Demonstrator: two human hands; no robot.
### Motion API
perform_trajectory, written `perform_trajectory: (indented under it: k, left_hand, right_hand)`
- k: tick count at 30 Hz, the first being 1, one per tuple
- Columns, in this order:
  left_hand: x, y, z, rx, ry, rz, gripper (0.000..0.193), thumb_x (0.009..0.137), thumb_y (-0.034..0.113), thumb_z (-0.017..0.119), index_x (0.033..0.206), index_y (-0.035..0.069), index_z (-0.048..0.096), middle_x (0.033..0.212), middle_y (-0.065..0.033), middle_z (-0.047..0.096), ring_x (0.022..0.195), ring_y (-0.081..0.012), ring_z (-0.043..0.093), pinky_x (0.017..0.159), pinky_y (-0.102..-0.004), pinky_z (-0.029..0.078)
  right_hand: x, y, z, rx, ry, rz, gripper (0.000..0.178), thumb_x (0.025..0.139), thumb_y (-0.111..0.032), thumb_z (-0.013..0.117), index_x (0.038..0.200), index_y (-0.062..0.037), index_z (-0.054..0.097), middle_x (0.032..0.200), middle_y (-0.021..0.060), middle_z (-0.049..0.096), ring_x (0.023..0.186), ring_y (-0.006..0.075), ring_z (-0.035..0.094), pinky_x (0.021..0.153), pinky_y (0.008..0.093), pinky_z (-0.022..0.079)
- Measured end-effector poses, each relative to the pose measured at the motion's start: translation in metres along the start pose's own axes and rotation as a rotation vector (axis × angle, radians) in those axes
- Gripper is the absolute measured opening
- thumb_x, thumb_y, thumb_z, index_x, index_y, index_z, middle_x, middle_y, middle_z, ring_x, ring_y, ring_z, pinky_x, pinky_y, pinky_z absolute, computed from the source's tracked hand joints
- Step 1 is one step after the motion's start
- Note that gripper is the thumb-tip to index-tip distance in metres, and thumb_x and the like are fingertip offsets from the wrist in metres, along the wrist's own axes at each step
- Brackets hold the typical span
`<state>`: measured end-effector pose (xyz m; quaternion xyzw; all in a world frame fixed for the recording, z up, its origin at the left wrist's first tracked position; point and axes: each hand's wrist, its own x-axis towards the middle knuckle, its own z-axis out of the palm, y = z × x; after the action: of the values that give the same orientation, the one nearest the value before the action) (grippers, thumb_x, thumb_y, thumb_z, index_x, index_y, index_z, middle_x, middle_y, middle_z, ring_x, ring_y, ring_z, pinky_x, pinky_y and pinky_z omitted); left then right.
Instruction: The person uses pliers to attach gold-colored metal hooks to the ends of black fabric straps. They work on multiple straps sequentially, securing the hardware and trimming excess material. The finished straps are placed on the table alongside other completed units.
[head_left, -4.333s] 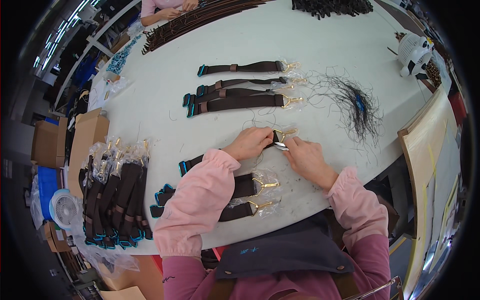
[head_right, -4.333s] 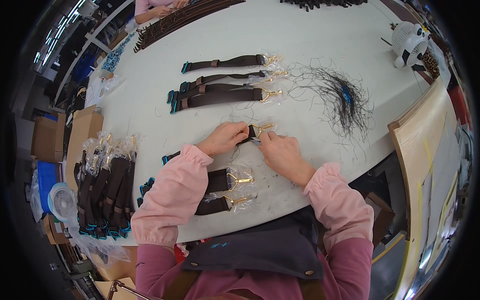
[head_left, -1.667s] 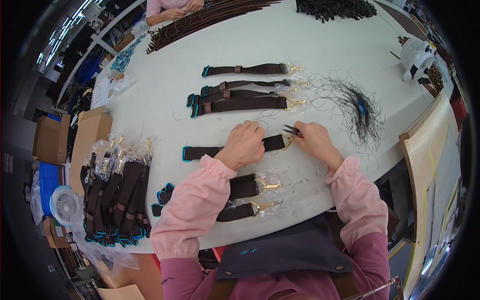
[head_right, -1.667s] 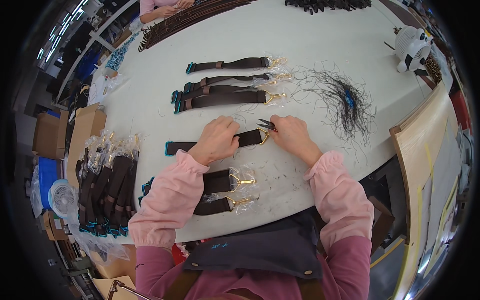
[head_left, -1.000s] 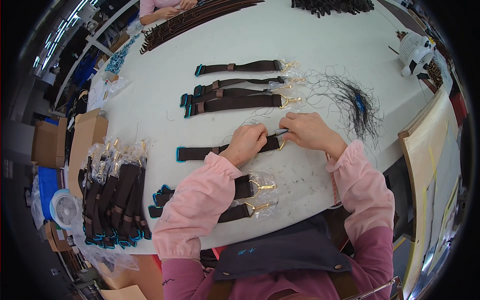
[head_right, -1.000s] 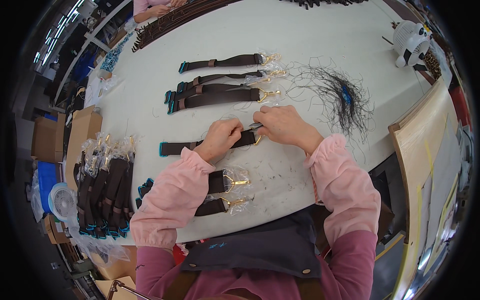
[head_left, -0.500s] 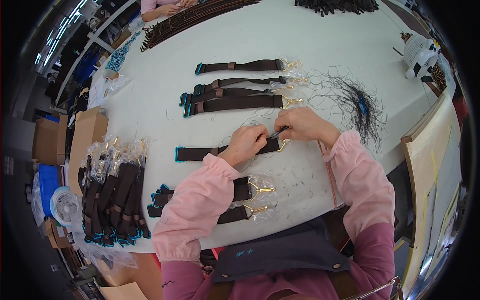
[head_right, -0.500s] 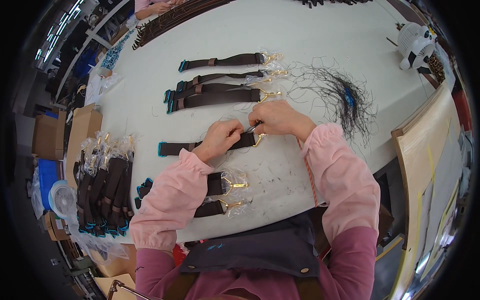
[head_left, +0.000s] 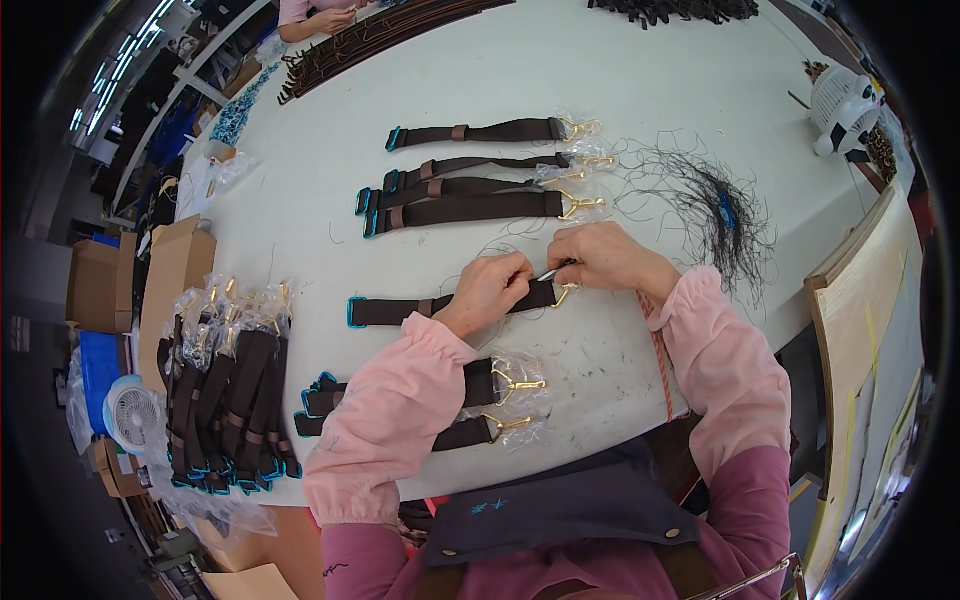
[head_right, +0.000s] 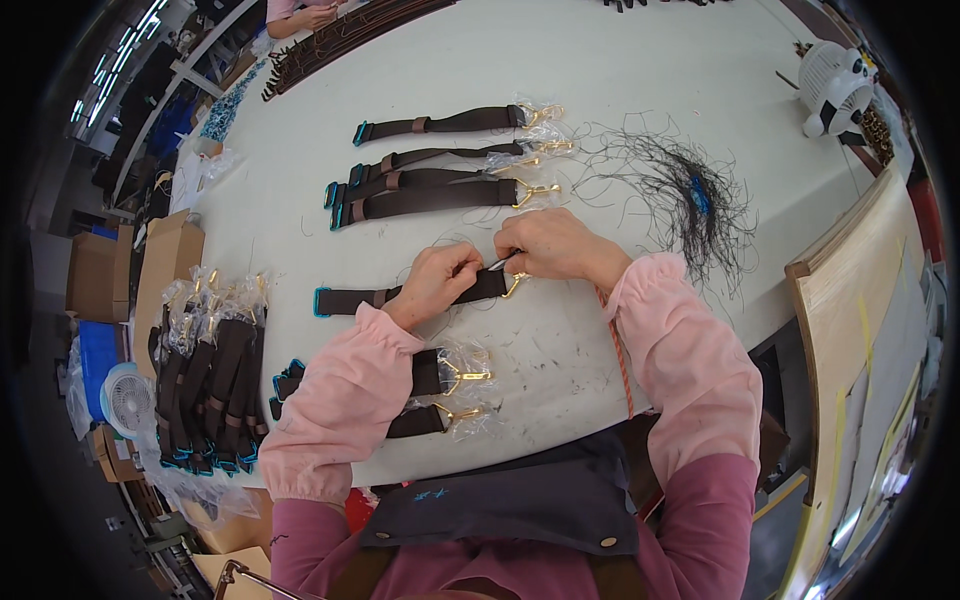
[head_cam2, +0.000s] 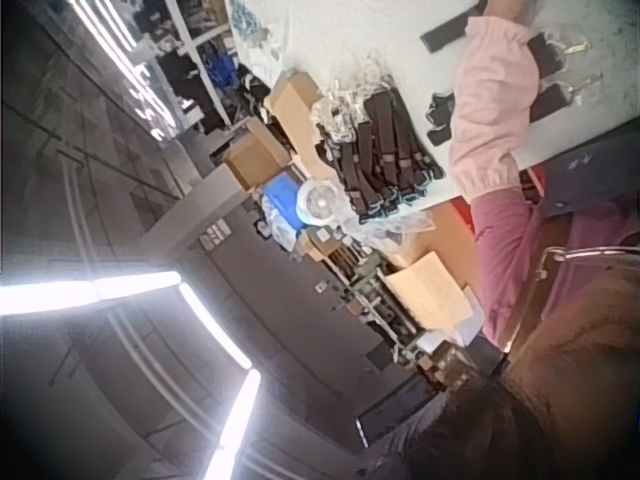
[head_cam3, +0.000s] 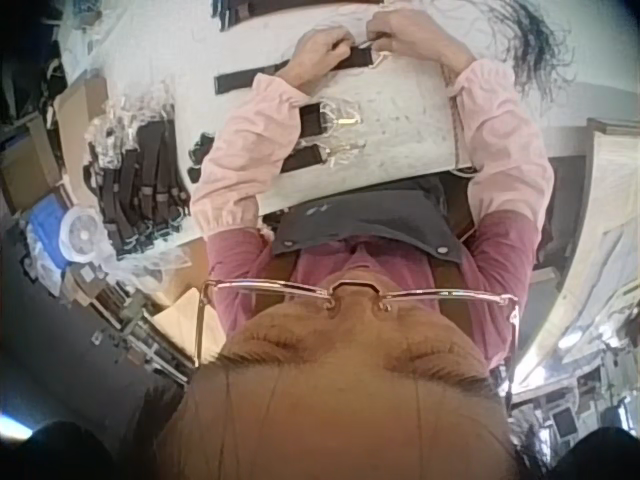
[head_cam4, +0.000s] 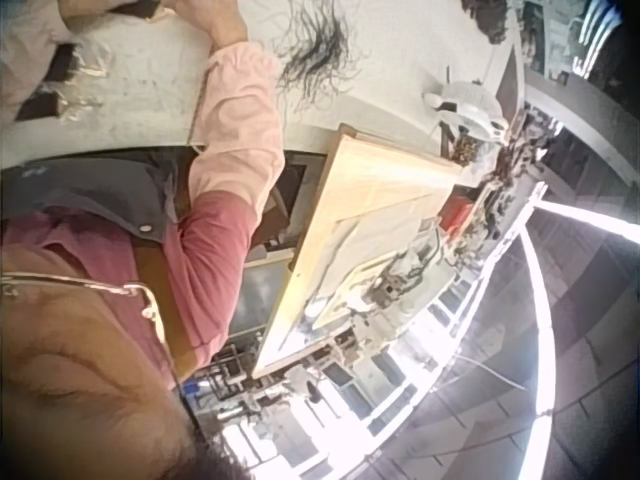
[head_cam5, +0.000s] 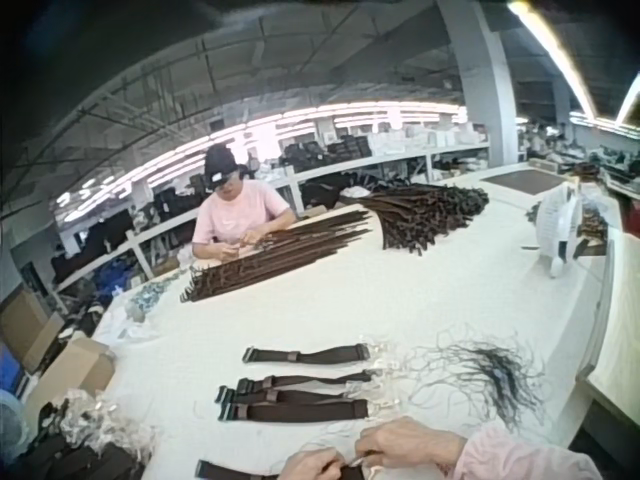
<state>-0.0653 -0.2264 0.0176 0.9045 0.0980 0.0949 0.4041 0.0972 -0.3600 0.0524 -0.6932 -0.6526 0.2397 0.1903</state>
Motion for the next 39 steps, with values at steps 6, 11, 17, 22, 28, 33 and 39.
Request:
perform_trajectory:
  k: [6,11,17,22,28,33,39]
  left_hand:
    - [0.000,0.001,0.000,-0.016,0.017,-0.021,0.007,0.074,0.008,0.054,0.077,0.003,0.058,0.066,-0.0119,0.060,0.058,-0.0282,0.058,0.055,-0.0356,0.044]
    - [0.000,0.002,0.000,-0.022,0.013,-0.040,0.007,0.074,0.008,0.054,0.077,0.003,0.058,0.066,-0.0117,0.060,0.059,-0.0281,0.058,0.055,-0.0355,0.044]
    - [-0.001,0.003,-0.001,-0.011,0.009,-0.035,0.007,0.075,0.009,0.054,0.078,0.003,0.058,0.067,-0.0118,0.061,0.060,-0.0282,0.059,0.056,-0.0357,0.045]
    - [0.000,0.002,-0.001,-0.008,0.003,-0.046,0.008,0.075,0.009,0.053,0.078,0.004,0.058,0.068,-0.0120,0.061,0.062,-0.0288,0.059,0.057,-0.0362,0.045]
    - [-0.001,0.000,0.000,-0.018,0.020,-0.027,0.009,0.076,0.009,0.053,0.078,0.002,0.058,0.067,-0.0112,0.060,0.059,-0.0246,0.056,0.056,-0.0337,0.044]
    - [-0.001,-0.002,0.001,-0.050,0.025,-0.016,0.009,0.078,0.008,0.053,0.079,0.000,0.056,0.062,-0.0091,0.056,0.053,-0.0156,0.051,0.052,-0.0286,0.041]
    - [0.000,-0.002,-0.001,-0.048,0.007,-0.049,0.010,0.078,0.009,0.053,0.080,-0.001,0.057,0.063,-0.0092,0.057,0.054,-0.0147,0.051,0.052,-0.0282,0.041]
  right_hand:
    - [-0.001,0.000,0.003,0.039,0.033,0.024,0.017,0.071,-0.018,0.068,0.082,-0.0064,0.061,0.082,0.0047,0.061,0.077,0.0250,0.059,0.065,0.0367,0.043]
    - [0.003,-0.001,0.005,0.032,0.028,0.020,0.015,0.072,-0.018,0.067,0.080,-0.0072,0.061,0.081,0.0044,0.062,0.078,0.0237,0.059,0.066,0.0368,0.043]
    - [0.001,-0.002,0.006,0.046,0.020,0.050,0.015,0.072,-0.019,0.067,0.081,-0.0081,0.062,0.082,0.0043,0.062,0.079,0.0239,0.059,0.067,0.0370,0.043]
    - [-0.001,-0.003,0.009,0.042,0.043,0.047,0.016,0.073,-0.020,0.067,0.081,-0.0082,0.061,0.083,0.0044,0.062,0.080,0.0243,0.059,0.067,0.0373,0.043]
    - [-0.002,-0.005,0.010,0.017,0.061,0.030,0.015,0.074,-0.020,0.066,0.081,-0.0084,0.060,0.083,0.0039,0.061,0.081,0.0247,0.058,0.068,0.0375,0.043]
    - [-0.006,-0.004,0.014,0.040,0.107,0.020,0.014,0.074,-0.020,0.065,0.081,-0.0079,0.060,0.084,0.0037,0.061,0.080,0.0248,0.058,0.068,0.0372,0.043]
    - [-0.008,-0.006,0.017,0.033,0.127,0.034,0.014,0.075,-0.019,0.064,0.082,-0.0080,0.060,0.086,0.0031,0.060,0.081,0.0245,0.058,0.068,0.0369,0.043]
